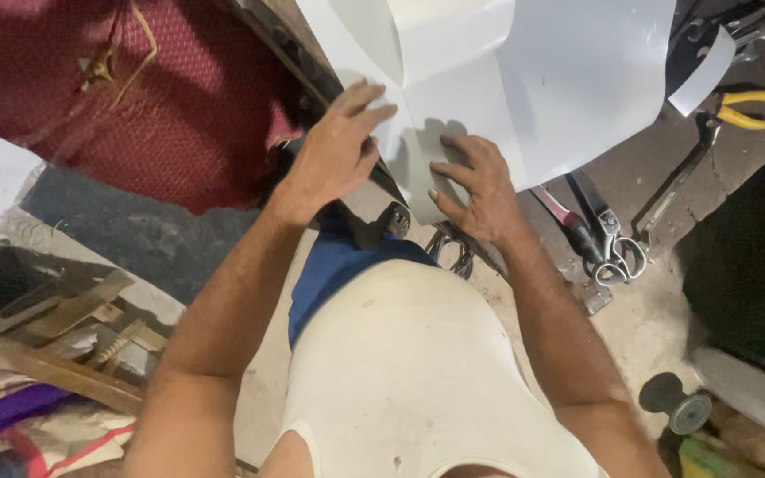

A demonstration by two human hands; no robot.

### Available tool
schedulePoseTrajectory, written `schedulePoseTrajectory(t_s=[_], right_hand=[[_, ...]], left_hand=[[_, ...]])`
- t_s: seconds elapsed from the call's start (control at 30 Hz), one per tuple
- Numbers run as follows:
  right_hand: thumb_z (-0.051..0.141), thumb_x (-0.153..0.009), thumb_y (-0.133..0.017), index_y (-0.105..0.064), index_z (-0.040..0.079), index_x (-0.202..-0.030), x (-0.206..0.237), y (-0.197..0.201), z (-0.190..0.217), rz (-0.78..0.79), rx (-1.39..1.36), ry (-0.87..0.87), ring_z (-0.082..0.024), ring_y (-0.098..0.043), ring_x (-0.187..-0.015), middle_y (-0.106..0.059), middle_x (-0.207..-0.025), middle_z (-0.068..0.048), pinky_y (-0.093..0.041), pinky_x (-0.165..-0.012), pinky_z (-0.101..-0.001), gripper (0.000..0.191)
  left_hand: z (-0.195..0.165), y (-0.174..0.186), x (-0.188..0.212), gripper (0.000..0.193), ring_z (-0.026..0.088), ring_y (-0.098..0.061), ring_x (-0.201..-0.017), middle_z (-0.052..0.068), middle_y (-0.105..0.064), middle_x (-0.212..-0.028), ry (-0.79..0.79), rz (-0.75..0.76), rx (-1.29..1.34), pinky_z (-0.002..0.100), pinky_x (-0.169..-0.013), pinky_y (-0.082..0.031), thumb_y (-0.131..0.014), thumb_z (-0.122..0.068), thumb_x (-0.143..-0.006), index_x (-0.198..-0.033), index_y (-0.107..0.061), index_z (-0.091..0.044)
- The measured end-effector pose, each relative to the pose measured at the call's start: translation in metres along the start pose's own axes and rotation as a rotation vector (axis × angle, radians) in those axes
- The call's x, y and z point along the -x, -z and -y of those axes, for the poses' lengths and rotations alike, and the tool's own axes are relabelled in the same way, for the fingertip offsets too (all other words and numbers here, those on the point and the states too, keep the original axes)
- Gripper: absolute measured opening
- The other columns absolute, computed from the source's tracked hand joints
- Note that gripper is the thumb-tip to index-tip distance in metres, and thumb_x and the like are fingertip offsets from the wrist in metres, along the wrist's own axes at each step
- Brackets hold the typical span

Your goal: The person handles a large white flexible plastic sheet at a workbench, unfolding and aligning it flat, then cuts it lengthwise into narrower strips using scissors, pressing the sheet steady with the free hand while cutting.

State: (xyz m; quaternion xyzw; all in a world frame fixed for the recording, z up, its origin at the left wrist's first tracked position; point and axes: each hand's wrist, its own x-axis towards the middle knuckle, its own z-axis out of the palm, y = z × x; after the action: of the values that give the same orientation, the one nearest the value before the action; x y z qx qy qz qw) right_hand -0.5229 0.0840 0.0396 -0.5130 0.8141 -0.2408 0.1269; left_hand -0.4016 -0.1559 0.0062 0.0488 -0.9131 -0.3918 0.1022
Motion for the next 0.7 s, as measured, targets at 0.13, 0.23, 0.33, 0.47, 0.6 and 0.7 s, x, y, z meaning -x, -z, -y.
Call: schedulePoseTrajectory(t_s=[0.13,0.23,0.33,0.47,0.6,0.7], right_hand=[[-0.002,-0.076,-0.070,-0.072,0.014,-0.127,0.007,0.000,-0.027,0.150,-0.064,-0.069,-0.033,-0.042,-0.149,-0.056,-0.154,-0.008,-0.034,-0.126,-0.0485,0.054],[0.005,-0.084,-0.075,-0.068,0.016,-0.136,0.017,-0.002,-0.042,0.128,0.030,0.010,-0.030,-0.038,-0.153,-0.052,-0.157,-0.005,-0.028,-0.124,-0.0521,0.053],[0.024,-0.085,-0.085,-0.061,0.012,-0.141,0.021,0.002,-0.054,0.052,0.072,0.036,-0.036,-0.029,-0.151,-0.041,-0.159,-0.014,-0.018,-0.121,-0.0596,0.062],[0.036,-0.080,-0.087,-0.060,0.018,-0.144,0.007,0.008,-0.068,0.144,0.140,0.142,-0.034,-0.026,-0.152,-0.039,-0.162,-0.010,-0.012,-0.121,-0.0649,0.072],[0.048,-0.070,-0.090,-0.060,0.023,-0.144,-0.008,0.009,-0.074,0.222,0.106,0.236,-0.033,-0.025,-0.154,-0.040,-0.162,-0.007,-0.011,-0.123,-0.0649,0.084],[0.052,-0.063,-0.091,-0.060,0.024,-0.144,-0.012,0.013,-0.076,0.249,0.106,0.286,-0.034,-0.026,-0.152,-0.042,-0.159,-0.008,-0.014,-0.120,-0.0635,0.091]], left_hand=[[-0.018,-0.024,0.013,0.050,0.034,-0.058,-0.121,0.022,-0.055,-0.136,0.262,-0.417,0.179,0.045,-0.101,-0.051,-0.080,-0.009,-0.085,-0.131,-0.062,-0.001],[-0.045,-0.059,0.027,0.050,0.020,-0.068,-0.088,0.015,-0.064,-0.113,0.690,-0.489,0.578,0.033,-0.068,-0.058,-0.081,-0.017,-0.083,-0.124,-0.056,-0.002],[-0.068,-0.100,0.043,0.036,0.012,-0.063,-0.064,0.010,-0.067,-0.090,0.832,-0.400,0.877,0.026,-0.046,-0.051,-0.078,-0.020,-0.088,-0.114,-0.059,-0.003],[-0.082,-0.140,0.057,0.023,0.010,-0.059,-0.053,0.005,-0.065,-0.071,0.692,-0.456,1.053,0.025,-0.042,-0.047,-0.071,-0.020,-0.097,-0.100,-0.067,0.002],[-0.081,-0.155,0.056,0.023,0.012,-0.057,-0.052,0.005,-0.065,-0.070,0.745,-0.501,1.026,0.028,-0.042,-0.045,-0.069,-0.020,-0.096,-0.101,-0.069,0.002],[-0.085,-0.160,0.049,0.024,0.010,-0.066,-0.071,0.004,-0.074,-0.083,0.662,-0.446,0.867,0.026,-0.062,-0.055,-0.070,-0.020,-0.097,-0.104,-0.073,0.002]])
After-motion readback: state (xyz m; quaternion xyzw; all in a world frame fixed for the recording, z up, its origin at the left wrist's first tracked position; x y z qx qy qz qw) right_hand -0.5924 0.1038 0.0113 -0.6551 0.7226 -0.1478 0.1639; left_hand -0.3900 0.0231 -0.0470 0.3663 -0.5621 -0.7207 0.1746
